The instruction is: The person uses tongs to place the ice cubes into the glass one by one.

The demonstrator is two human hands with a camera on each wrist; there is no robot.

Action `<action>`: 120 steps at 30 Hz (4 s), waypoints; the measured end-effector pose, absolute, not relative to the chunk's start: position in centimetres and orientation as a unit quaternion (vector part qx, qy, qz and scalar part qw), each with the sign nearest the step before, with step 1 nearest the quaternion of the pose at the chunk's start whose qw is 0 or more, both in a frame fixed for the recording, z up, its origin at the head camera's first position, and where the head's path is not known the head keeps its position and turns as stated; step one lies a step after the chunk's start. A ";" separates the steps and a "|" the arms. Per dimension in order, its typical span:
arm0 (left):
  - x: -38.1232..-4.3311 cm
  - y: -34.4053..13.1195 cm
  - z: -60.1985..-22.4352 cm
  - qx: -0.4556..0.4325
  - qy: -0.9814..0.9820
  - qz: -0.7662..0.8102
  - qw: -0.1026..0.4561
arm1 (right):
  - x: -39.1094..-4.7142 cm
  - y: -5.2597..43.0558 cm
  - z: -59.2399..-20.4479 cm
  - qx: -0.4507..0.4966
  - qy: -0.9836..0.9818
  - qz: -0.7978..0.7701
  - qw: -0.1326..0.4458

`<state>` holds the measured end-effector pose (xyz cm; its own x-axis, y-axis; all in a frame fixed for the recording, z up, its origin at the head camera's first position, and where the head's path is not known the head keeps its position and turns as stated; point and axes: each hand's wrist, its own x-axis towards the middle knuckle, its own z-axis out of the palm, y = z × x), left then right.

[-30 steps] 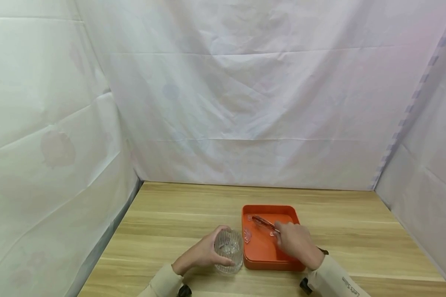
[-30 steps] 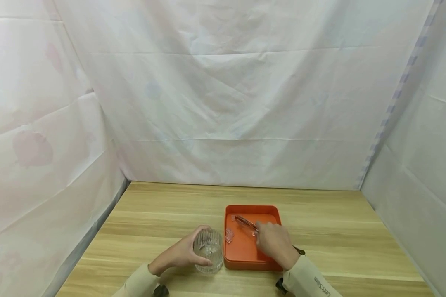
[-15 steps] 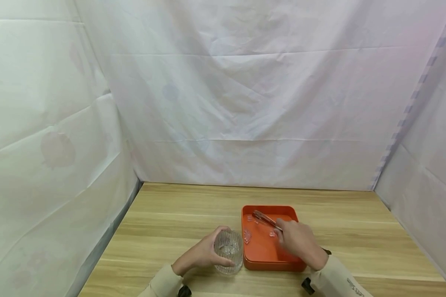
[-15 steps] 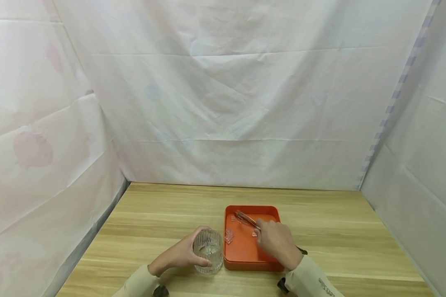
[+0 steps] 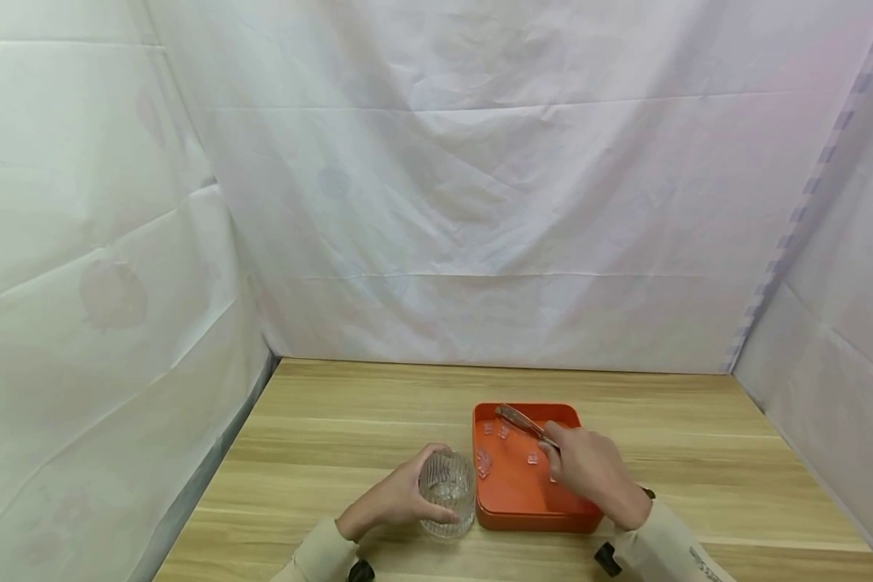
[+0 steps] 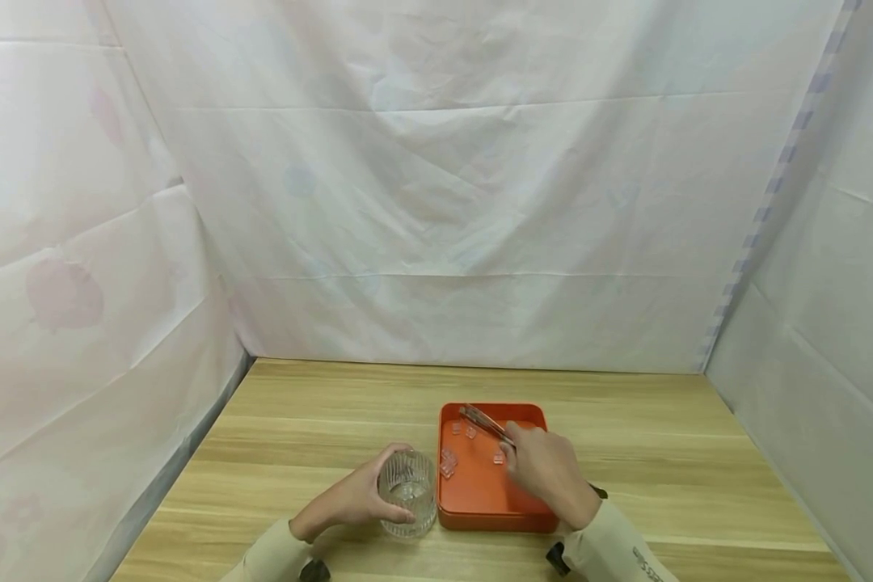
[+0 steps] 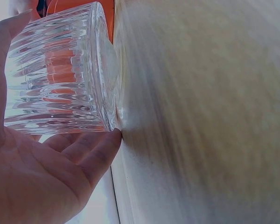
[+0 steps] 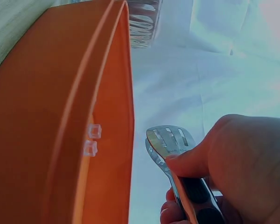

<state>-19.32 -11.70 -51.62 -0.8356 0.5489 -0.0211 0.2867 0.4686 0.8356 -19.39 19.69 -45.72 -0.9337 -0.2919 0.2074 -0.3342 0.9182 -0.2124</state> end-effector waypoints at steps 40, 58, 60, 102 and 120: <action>-19.2 -11.7 -51.6 0.241 0.844 0.455 0.148 | -17.4 18.3 -41.4 0.197 -0.960 0.158 0.118; -19.3 -11.7 -51.6 0.239 0.841 0.462 0.148 | -16.4 16.7 -40.1 0.224 -0.954 0.166 0.110; -19.2 -11.7 -51.6 0.239 0.842 0.461 0.148 | -16.3 16.6 -40.0 0.228 -0.953 0.168 0.109; -19.2 -11.7 -51.7 0.242 0.840 0.461 0.151 | -15.2 14.1 -40.4 0.308 -0.926 0.173 0.136; -19.3 -11.7 -51.6 0.243 0.839 0.463 0.149 | -15.2 14.3 -40.0 0.294 -0.935 0.168 0.104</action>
<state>-19.26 -11.66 -51.62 -0.8373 0.5461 -0.0248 0.2703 0.4530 0.8496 -15.25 14.32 -40.01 -0.8061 -0.5144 0.2923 -0.5840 0.7714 -0.2527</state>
